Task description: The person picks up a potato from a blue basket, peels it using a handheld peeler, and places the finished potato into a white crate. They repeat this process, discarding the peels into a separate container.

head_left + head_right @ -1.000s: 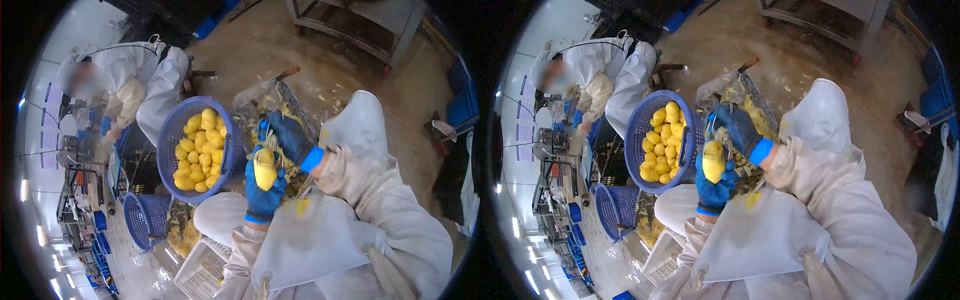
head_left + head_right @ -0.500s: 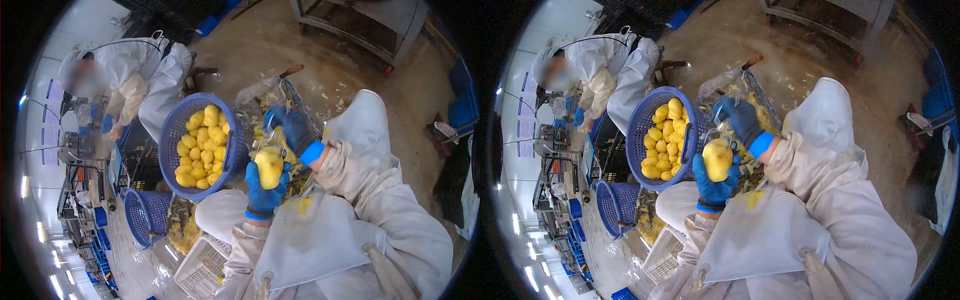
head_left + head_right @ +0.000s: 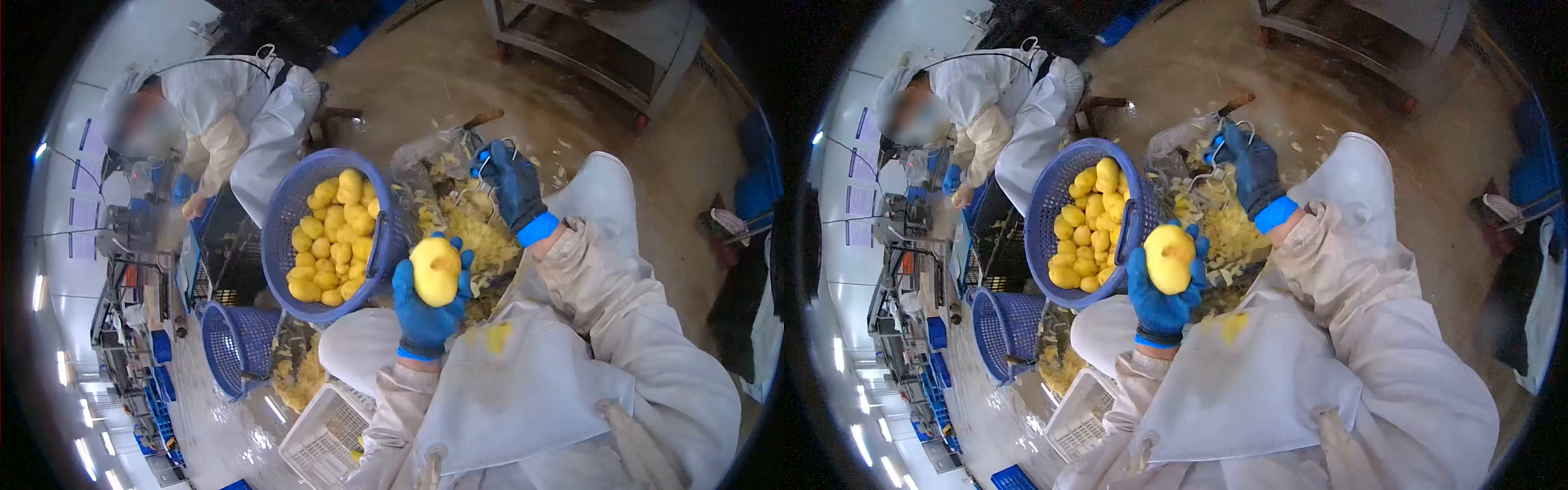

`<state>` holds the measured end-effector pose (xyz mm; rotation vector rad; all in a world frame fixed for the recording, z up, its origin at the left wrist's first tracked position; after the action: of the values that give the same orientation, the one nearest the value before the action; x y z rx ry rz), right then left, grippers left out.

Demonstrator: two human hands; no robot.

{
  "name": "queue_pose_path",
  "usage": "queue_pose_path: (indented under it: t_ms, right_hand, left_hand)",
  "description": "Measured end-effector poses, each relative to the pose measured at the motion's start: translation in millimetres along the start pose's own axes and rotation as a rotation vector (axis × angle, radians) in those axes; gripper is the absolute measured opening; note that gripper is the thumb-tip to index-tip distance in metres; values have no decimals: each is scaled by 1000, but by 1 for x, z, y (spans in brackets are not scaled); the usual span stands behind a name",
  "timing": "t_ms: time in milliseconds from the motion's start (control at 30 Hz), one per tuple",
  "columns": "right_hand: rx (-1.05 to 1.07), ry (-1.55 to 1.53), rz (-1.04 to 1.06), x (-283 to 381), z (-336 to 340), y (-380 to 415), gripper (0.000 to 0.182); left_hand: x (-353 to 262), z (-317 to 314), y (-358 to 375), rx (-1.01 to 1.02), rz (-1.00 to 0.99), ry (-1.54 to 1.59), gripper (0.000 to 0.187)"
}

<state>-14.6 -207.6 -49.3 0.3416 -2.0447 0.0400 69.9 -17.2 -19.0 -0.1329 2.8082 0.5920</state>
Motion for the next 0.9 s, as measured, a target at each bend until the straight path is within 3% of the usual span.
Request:
queue_pose_path:
  t_ms: [33,100,133,200,233,300,367,400,433,467,500,567,600,667,700,767,800,833,900]
  right_hand:
    - [-1,5,2,0,-2,9,31]
    - [206,119,99,2,-29,39,33]
    - [199,120,100,-1,-35,48,33]
    - [238,120,-105,-24,-48,58,32]
    - [240,118,-108,-24,-42,50,32]
    - [79,218,189,-1,-12,13,29]
    - [3,143,165,6,-8,9,33]
    - [95,138,122,1,-16,20,32]
    - [185,131,82,3,-31,36,31]
    - [216,365,243,13,-44,52,31]
    - [298,324,113,-16,-50,54,29]
    - [291,262,53,-33,-31,18,28]
    - [298,257,53,-31,-26,10,28]
    - [91,-75,61,-18,-7,-2,29]
    - [91,-68,56,-23,-10,6,29]
    - [225,457,139,-28,-41,38,29]
    - [298,134,-104,-49,-48,41,29]
    - [296,132,-105,-46,-41,33,29]
    - [108,162,208,-12,-12,3,28]
  left_hand:
    - [2,-1,-4,2,2,5,56]
    - [2,8,-13,-90,-46,26,57]
    - [5,19,-16,31,54,16,56]
    - [11,12,-17,16,84,-2,55]
    - [14,11,-16,-3,107,-18,54]
    - [16,6,-12,76,208,4,52]
    - [7,2,-5,-290,-99,-6,51]
    - [5,12,-6,-295,-98,2,51]
    - [5,20,-12,-157,-29,9,50]
    - [7,13,-15,-15,40,11,49]
    - [9,14,-16,-14,43,8,49]
    - [13,7,-11,-79,75,-13,45]
    - [8,11,-13,107,94,-63,43]
    - [4,2,-10,7,35,-80,42]
    - [5,4,-7,-101,-14,-81,42]
    - [8,20,-14,-124,11,-60,43]
    - [9,27,-17,-147,33,-52,45]
    - [10,24,-15,-149,35,-54,45]
    - [7,8,-11,-70,6,-126,43]
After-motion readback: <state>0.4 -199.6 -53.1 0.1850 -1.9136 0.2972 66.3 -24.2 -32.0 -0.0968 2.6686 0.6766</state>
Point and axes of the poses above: each hand's wrist, its own y-axis away from the middle knuckle, its own z-axis out of the back of the hand, x = y × z, the point moved 7 cm from there along -y, towards the middle knuckle, and after that the axes turned 3 degrees about y, right-handed, at the moved point
